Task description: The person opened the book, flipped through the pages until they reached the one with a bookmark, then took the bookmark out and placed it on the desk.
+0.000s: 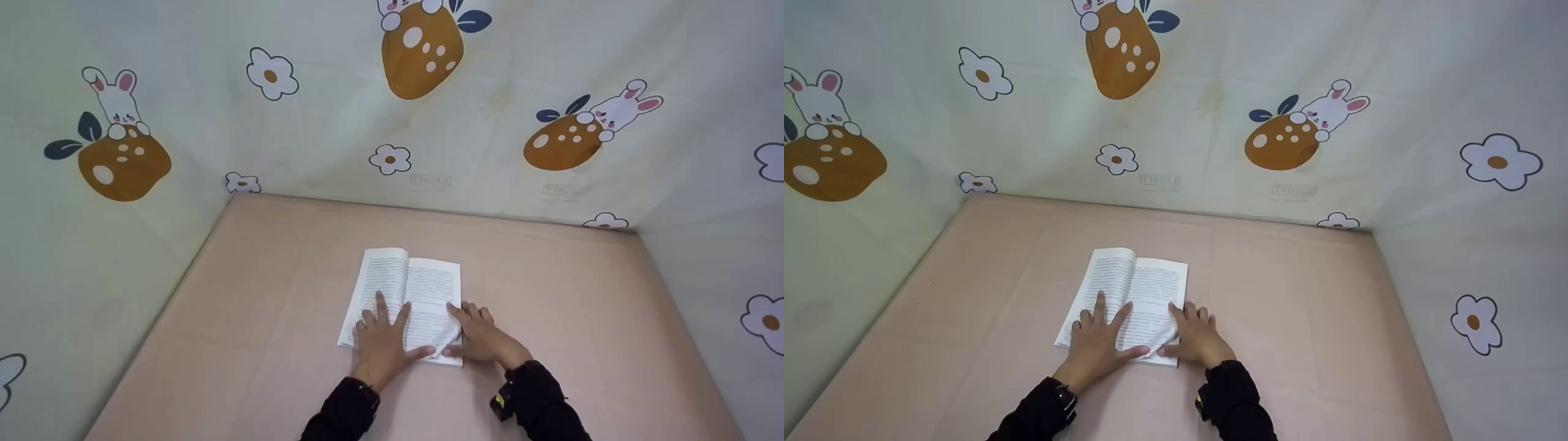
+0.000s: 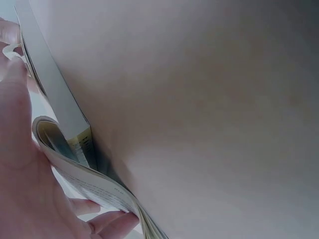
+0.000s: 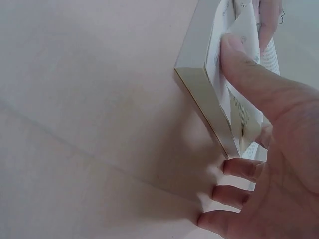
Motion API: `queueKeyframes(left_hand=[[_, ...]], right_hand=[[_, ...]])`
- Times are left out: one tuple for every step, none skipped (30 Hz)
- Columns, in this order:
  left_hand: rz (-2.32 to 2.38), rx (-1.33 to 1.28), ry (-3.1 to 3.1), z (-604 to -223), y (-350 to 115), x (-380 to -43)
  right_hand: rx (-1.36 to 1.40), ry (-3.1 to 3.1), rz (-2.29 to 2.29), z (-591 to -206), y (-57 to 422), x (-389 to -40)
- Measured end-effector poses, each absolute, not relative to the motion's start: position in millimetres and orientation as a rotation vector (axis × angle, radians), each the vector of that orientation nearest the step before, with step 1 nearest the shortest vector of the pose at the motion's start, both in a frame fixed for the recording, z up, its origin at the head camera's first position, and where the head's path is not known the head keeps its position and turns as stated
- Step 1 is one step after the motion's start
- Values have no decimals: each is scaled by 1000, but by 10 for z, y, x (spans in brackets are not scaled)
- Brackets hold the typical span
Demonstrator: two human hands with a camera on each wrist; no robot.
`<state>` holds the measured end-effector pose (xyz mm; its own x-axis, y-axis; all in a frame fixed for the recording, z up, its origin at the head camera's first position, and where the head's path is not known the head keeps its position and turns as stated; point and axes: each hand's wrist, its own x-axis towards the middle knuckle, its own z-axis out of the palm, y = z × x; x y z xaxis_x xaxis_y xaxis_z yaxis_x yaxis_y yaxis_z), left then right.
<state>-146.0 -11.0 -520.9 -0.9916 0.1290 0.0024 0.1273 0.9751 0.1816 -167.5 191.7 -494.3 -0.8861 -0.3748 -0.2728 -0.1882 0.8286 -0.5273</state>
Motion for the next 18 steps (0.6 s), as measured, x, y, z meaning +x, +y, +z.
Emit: queueKeyframes(left_hand=[[294,204,3103,-5202,-115,-1456],[298,207,3093,-5195,-121,-1450],[303,211,3085,-5187,-126,-1445],[303,217,3077,-5186,-130,-1440],[299,224,3074,-5185,-134,-1436],[294,229,3074,-5184,-136,-1434],[295,234,3077,-5186,-137,-1434],[292,237,3081,-5191,-138,-1434],[289,240,3089,-5194,-136,-1436],[277,244,3102,-5198,-134,-1440],[259,248,3123,-5202,-132,-1444],[233,254,3146,-5212,-130,-1448],[205,262,3172,-5222,-130,-1452],[170,269,3200,-5230,-130,-1452],[141,279,3226,-5237,-130,-1451],[113,291,3254,-5245,-131,-1450],[91,304,3278,-5255,-131,-1448],[90,312,3288,-5260,-131,-1448]], right_hand=[[-427,2650,-702,-4948,1912,-1676],[-429,2656,-701,-4951,1907,-1677],[-428,2659,-702,-4958,1903,-1679],[-429,2663,-705,-4963,1902,-1679],[-424,2664,-703,-4966,1902,-1680],[-419,2667,-703,-4968,1901,-1681],[-412,2669,-706,-4974,1901,-1682],[-401,2670,-714,-4978,1900,-1683],[-389,2670,-718,-4981,1899,-1686],[-380,2670,-727,-4982,1897,-1687],[-369,2669,-733,-4985,1896,-1690],[-359,2668,-744,-4989,1895,-1694],[-348,2662,-758,-4992,1894,-1696],[-340,2656,-771,-4994,1895,-1698],[-336,2650,-781,-4995,1896,-1701],[-334,2644,-795,-4995,1899,-1701],[-326,2640,-804,-4997,1900,-1701],[-321,2642,-811,-5000,1901,-1702]])
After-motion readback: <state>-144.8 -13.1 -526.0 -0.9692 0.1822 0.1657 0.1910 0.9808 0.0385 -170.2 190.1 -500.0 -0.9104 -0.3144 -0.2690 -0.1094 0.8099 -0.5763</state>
